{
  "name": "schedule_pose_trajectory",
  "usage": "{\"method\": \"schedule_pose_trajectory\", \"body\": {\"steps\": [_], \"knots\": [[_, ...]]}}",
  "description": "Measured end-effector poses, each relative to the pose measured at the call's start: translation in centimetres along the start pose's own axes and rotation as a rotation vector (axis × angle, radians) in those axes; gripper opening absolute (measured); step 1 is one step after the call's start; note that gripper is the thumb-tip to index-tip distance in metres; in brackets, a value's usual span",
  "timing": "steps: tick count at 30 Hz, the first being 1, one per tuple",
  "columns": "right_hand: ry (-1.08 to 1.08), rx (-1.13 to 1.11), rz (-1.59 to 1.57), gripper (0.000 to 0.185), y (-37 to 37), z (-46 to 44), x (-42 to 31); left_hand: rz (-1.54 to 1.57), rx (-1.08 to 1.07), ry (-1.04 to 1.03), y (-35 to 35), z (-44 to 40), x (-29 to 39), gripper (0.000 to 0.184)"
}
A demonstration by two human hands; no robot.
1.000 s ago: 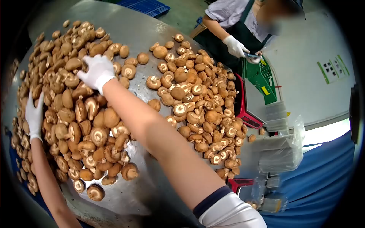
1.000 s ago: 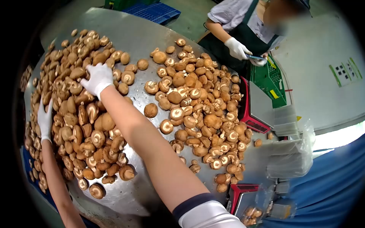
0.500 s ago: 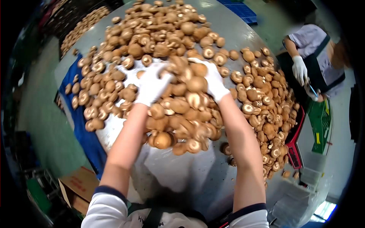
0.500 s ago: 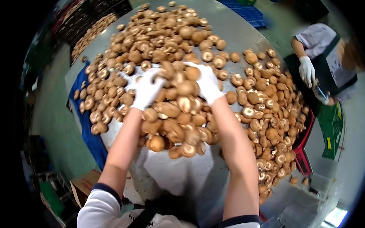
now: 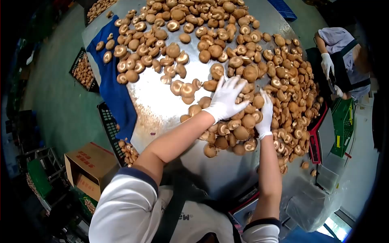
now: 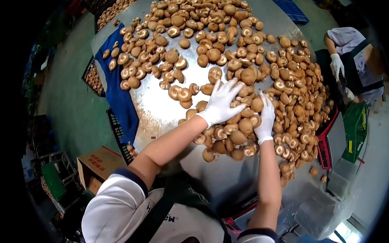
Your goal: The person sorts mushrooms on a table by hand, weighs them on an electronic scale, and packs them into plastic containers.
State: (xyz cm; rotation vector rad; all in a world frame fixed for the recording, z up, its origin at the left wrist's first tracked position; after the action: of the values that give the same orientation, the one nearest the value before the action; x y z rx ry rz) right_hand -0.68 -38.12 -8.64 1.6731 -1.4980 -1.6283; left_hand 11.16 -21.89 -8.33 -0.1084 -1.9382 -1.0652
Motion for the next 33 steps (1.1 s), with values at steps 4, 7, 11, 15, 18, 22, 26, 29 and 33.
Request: {"method": "schedule_pose_trajectory", "body": {"steps": [4, 7, 11, 15, 18, 22, 26, 29, 33], "knots": [[-0.182, 0.12, 0.064, 0.047, 1.2, 5.8, -1.2, 0.219, -0.049, -0.053, 3.7, 4.3, 1.7, 0.067], [-0.246, 0.177, 0.2, 0.044, 0.4, 11.6, -1.5, 0.206, 0.196, -0.114, 9.7, 8.6, 0.2, 0.053], [-0.498, 0.316, 0.117, 0.043, 1.2, 16.7, -7.3, -0.091, 0.303, 0.222, 13.7, 20.3, -6.8, 0.053], [-0.369, 0.242, 0.128, 0.048, -0.1, 22.4, -11.8, -0.342, -0.018, 0.294, 13.8, 31.0, -5.7, 0.066], [-0.353, 0.187, 0.037, 0.048, 0.4, 23.3, -13.9, -0.246, -0.123, 0.247, 12.1, 32.3, -2.9, 0.063], [-0.248, 0.279, -0.081, 0.05, 2.4, 16.5, -14.6, 0.146, -0.112, 0.21, 8.8, 30.8, -1.6, 0.052], [-0.046, 0.115, -0.031, 0.059, 0.9, 5.8, -17.1, 0.216, -0.223, 0.111, 7.6, 28.0, 0.0, 0.047], [-0.138, -0.237, 0.026, 0.065, -4.1, 3.3, -15.2, 0.202, -0.171, 0.05, 8.1, 25.4, 1.4, 0.047], [-0.21, -0.09, -0.214, 0.047, -4.1, 4.0, -13.8, 0.418, 0.012, 0.154, 7.2, 22.0, 1.1, 0.048]]}}
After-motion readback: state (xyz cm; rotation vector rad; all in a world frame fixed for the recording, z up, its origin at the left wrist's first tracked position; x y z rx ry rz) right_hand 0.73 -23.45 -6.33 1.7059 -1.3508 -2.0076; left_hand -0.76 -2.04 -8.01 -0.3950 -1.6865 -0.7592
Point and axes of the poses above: each hand's wrist, its own z-axis away from the middle knuckle, its own y-axis out of the back of the hand, x = y × z, the point moved 2 cm from there along -z, towards the middle knuckle, and after that the axes turned 5 degrees about z, right-handed, at the moved point
